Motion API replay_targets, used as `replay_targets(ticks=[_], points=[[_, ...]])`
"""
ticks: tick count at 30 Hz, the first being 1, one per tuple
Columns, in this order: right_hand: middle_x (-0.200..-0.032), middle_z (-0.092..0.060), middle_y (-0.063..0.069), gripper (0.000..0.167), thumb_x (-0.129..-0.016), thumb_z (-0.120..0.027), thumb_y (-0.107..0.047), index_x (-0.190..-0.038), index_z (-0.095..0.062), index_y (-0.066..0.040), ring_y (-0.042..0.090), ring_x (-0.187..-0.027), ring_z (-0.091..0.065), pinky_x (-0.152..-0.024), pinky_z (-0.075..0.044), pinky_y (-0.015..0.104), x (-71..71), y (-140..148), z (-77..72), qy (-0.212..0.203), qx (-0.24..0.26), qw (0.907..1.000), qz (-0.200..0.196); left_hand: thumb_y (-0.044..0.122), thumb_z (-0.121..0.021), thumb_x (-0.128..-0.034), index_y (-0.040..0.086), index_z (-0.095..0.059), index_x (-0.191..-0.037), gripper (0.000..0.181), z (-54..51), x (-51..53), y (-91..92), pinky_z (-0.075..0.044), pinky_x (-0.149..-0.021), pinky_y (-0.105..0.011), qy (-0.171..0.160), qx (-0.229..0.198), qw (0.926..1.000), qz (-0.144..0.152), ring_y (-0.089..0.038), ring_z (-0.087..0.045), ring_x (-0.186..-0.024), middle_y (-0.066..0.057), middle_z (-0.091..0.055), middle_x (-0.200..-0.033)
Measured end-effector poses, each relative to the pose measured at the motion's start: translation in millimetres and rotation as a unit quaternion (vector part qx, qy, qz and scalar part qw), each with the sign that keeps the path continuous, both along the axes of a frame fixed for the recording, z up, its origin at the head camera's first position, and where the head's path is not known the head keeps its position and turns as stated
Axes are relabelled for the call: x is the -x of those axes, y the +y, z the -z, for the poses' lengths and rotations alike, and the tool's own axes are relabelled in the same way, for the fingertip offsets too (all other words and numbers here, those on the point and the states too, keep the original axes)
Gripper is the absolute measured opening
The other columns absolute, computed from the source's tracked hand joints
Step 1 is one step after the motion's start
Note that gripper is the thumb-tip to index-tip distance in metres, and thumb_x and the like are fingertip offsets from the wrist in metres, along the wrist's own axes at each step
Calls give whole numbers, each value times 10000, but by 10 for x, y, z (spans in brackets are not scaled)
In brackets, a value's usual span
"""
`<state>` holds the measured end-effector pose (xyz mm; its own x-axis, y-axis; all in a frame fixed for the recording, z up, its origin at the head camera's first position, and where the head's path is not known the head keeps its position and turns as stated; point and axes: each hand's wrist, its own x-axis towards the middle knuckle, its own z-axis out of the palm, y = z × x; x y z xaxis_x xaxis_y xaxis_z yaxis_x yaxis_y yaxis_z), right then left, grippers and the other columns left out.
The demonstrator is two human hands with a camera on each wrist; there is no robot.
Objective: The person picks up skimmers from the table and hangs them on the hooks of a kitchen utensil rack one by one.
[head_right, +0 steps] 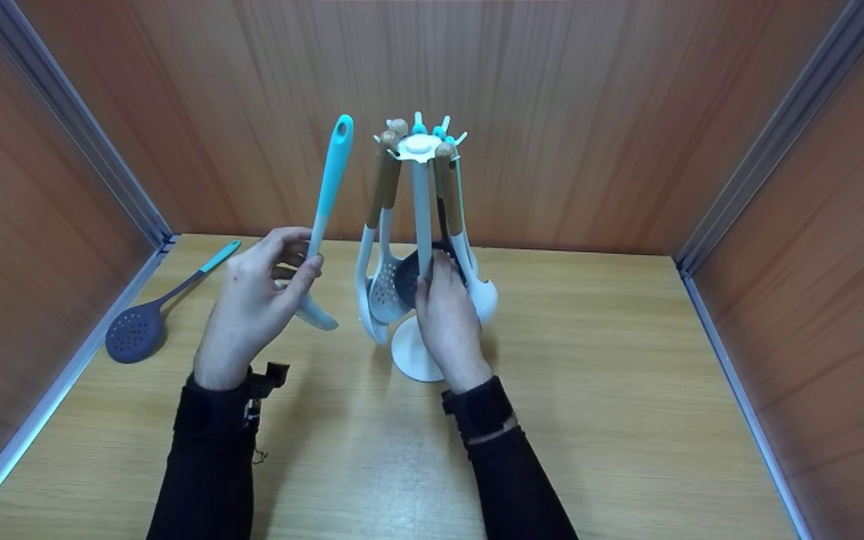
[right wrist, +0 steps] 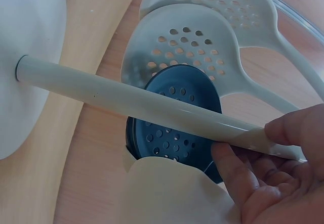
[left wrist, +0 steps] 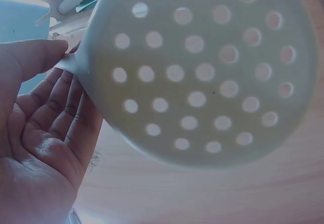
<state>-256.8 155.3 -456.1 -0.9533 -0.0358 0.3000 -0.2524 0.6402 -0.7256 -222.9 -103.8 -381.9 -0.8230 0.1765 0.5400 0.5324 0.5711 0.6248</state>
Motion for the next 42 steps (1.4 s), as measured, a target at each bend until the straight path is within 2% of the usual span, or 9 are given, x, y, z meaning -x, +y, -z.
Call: replay_targets(ticks=[7,14,24,36,42], points=[[-1608,-652,228,464,-1241,-567,-139,-1684,-468,-43,399,-1510,-702,-1249,-609,593,11,2,-2,-57,47,10000,-14,140,-758,-1160,47,-714,-1485,341,5,-23,55,-742,-890,-399,100,108,9999,27,-244,-841,-1048,-121,-839,-1213],[-1506,-689,247,454,-1222,-587,-102,-1654,-496,5,402,-1381,-744,-1157,-658,596,10,0,20,168,30,9999,21,133,-747,-1165,22,-724,-1459,315,35,-20,125,-731,-857,-347,392,220,9987,247,-222,-847,-1028,-130,-849,-1214],[-1544,-673,242,459,-1231,-581,-120,-1667,-482,-17,411,-1445,-727,-1194,-646,589,9,8,12,95,18,10000,-15,157,-743,-1173,61,-726,-1494,336,29,-40,208,-723,-844,-343,178,461,9985,228,-226,-841,-1081,-117,-843,-1271],[-1588,-664,222,465,-1237,-582,-141,-1682,-478,-51,401,-1513,-696,-1246,-612,594,2,4,0,9,106,9999,-44,154,-746,-1171,74,-740,-1480,319,39,-35,229,-725,-836,-334,117,629,9978,178,-229,-848,-1084,-102,-852,-1256],[-1599,-660,242,468,-1240,-573,-132,-1686,-469,-35,412,-1516,-697,-1257,-599,608,-7,3,5,86,12,10000,-25,163,-740,-1175,68,-738,-1483,322,44,-31,227,-728,-845,-350,104,598,9977,294,-224,-850,-1096,-103,-854,-1258]])
